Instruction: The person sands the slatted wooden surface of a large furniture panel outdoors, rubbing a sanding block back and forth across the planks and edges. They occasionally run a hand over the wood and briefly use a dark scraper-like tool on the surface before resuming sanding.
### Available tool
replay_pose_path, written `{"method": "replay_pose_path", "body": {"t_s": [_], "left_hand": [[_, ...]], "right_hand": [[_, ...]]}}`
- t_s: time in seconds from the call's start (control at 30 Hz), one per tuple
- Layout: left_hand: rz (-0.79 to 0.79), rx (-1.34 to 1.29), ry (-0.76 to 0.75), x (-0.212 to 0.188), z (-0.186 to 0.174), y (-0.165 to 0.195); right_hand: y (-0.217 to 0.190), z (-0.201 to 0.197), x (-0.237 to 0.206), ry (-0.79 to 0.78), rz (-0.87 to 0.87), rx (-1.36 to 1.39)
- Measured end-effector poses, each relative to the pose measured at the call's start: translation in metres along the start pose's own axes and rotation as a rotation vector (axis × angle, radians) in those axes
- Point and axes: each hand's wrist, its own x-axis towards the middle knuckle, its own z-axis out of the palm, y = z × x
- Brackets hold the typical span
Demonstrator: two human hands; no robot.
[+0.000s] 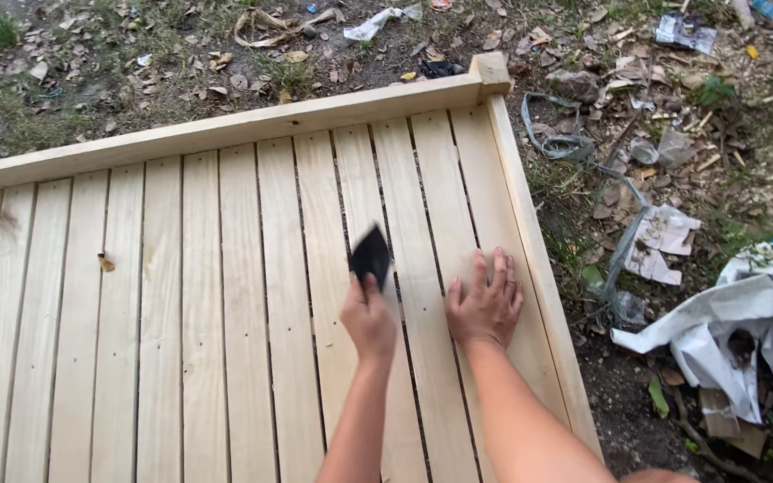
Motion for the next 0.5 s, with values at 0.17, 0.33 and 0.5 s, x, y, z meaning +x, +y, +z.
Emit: {"method": "replay_pose_path", "body": {"t_s": [0.17, 0.33, 0.5], "left_hand": [[0.125, -0.286, 0.062, 0.019, -0.004, 0.028], [0.074, -0.283, 0.125, 0.013, 0.000, 0.028], [0.121, -0.141, 0.185, 0.010, 0.009, 0.021]], "right_hand": [[0.001, -0.003, 0.002, -0.013, 0.000, 0.000], [0.001, -0.006, 0.003, -0.040, 0.023, 0.021], [0.000, -0.006, 0.003, -0.056, 0.023, 0.014]]}}
